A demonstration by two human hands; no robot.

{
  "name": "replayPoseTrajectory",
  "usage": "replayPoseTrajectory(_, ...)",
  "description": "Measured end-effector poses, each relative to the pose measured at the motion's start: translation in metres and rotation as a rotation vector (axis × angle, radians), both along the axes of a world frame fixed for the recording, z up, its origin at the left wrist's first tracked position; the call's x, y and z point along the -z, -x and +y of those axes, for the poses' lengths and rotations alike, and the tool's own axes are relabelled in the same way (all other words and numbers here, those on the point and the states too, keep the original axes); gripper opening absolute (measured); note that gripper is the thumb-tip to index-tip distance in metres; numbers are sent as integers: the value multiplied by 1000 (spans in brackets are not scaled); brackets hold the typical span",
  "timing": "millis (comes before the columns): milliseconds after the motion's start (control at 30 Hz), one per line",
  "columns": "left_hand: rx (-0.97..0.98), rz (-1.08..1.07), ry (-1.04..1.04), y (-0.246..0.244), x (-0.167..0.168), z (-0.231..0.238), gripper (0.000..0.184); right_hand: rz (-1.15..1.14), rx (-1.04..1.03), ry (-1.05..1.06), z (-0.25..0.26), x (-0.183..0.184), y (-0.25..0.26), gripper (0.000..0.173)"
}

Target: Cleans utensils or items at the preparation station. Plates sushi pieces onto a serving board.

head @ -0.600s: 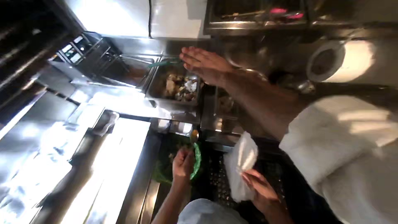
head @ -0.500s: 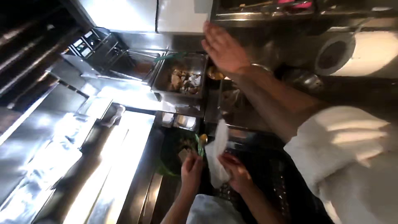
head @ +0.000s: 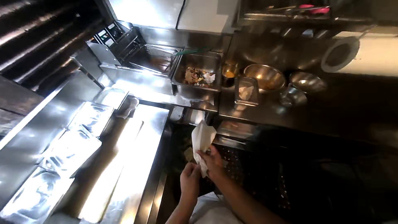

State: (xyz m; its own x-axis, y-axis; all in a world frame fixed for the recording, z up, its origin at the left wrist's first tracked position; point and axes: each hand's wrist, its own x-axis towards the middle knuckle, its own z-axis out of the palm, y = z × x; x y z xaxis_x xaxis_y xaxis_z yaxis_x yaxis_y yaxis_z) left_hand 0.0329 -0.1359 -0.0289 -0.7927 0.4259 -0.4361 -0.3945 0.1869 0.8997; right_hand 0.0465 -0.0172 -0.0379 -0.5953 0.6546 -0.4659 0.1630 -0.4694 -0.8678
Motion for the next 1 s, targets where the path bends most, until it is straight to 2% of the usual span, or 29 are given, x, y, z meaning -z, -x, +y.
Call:
replayPoseTrajectory(133, 40, -36, 6, 36, -7, -39, 17, -122, 58, -194, -35, 6, 34, 42)
replayPoseTrajectory(233, 80, -59, 42, 60, -13, -51, 18, -280, 21, -466, -46, 8, 51, 42)
replayPoseTrajectory(333, 89, -97, 73, 72, -19, -59, 17, -384, 17, -585, -49, -3, 64, 43)
replayPoseTrajectory(467, 95, -159, 28, 76, -13, -68, 19, -338, 53, -587, -11, -13, 69, 51)
replayPoseTrajectory(533, 77, -192, -25, 79, -7, -70, 20, -283, 58, -595, 4, -23, 67, 43)
replayPoseTrajectory(633, 67, -220, -79, 87, -4, -70, 19, -263, 53, -601, 14, -35, 65, 20)
replayPoseTrajectory(733, 87, -221, -92, 93, -4, -67, 19, -246, 2, -624, 23, -34, 64, 19)
replayPoseTrajectory(800, 97, -229, -94, 94, -5, -64, 20, -238, -3, -544, 31, -29, 63, 22)
replayPoseTrajectory(900, 114, -222, -88, 93, -6, -59, 21, -100, 52, -286, 38, -30, 60, 21)
replayPoseTrajectory(1000, 143, -229, -86, 91, -10, -54, 20, -82, 66, -238, 43, -33, 56, 18)
